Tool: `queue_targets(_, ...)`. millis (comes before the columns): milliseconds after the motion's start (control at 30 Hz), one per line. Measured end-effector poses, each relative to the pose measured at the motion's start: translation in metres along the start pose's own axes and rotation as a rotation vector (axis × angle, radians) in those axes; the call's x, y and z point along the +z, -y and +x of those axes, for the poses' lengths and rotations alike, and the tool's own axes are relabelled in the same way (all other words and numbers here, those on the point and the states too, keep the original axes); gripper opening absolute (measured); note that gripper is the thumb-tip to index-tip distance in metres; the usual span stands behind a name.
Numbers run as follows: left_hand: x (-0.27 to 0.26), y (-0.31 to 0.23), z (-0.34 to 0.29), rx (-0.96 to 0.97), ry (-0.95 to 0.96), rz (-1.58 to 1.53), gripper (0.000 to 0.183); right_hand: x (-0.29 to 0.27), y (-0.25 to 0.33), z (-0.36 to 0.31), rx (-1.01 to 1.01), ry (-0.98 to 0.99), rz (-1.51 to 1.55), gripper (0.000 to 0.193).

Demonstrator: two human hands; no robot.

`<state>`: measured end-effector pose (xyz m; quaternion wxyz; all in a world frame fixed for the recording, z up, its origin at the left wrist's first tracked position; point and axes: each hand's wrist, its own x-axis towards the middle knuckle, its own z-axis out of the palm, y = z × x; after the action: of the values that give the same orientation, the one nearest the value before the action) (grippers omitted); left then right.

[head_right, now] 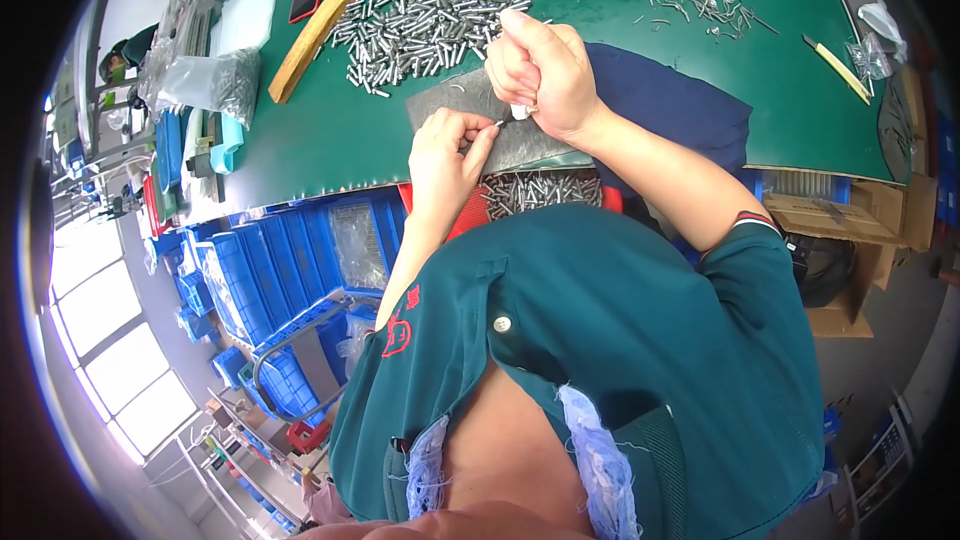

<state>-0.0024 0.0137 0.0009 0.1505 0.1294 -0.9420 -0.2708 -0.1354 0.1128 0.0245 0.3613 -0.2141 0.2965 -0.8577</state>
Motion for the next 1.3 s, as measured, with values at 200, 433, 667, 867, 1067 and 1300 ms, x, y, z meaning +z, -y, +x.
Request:
queue_targets(200, 0.002, 0.001, -0.001, -0.004, -0.012, -0.019, 0.010, -0.002, -0.008, -0.005, -0.048, 0.111, -0.040, 0.047)
queue_targets(433, 0.002, 0.001, -0.003, 0.001, -0.025, -0.028, 0.010, 0.000, -0.013, -0.008, -0.050, 0.156, -0.169, 0.046)
queue_targets(667, -0.027, -0.007, 0.006, 0.073, 0.230, -0.113, 0.010, -0.005, -0.002, 0.004, 0.062, -0.029, 0.092, 0.048)
queue_targets(867, -0.011, 0.019, 0.053, -0.098, -0.154, 0.221, 0.017, -0.002, -0.002, 0.004, 0.042, 0.002, 0.061, 0.048)
queue_targets(1067, -0.002, 0.017, 0.070, -0.016, -0.157, 0.539, 0.022, -0.002, -0.001, 0.005, 0.052, -0.003, 0.058, 0.048)
queue_targets(1300, -0.008, 0.032, 0.074, -0.018, -0.005, 0.362, 0.015, -0.001, -0.002, 0.002, 0.035, 0.005, 0.044, 0.048)
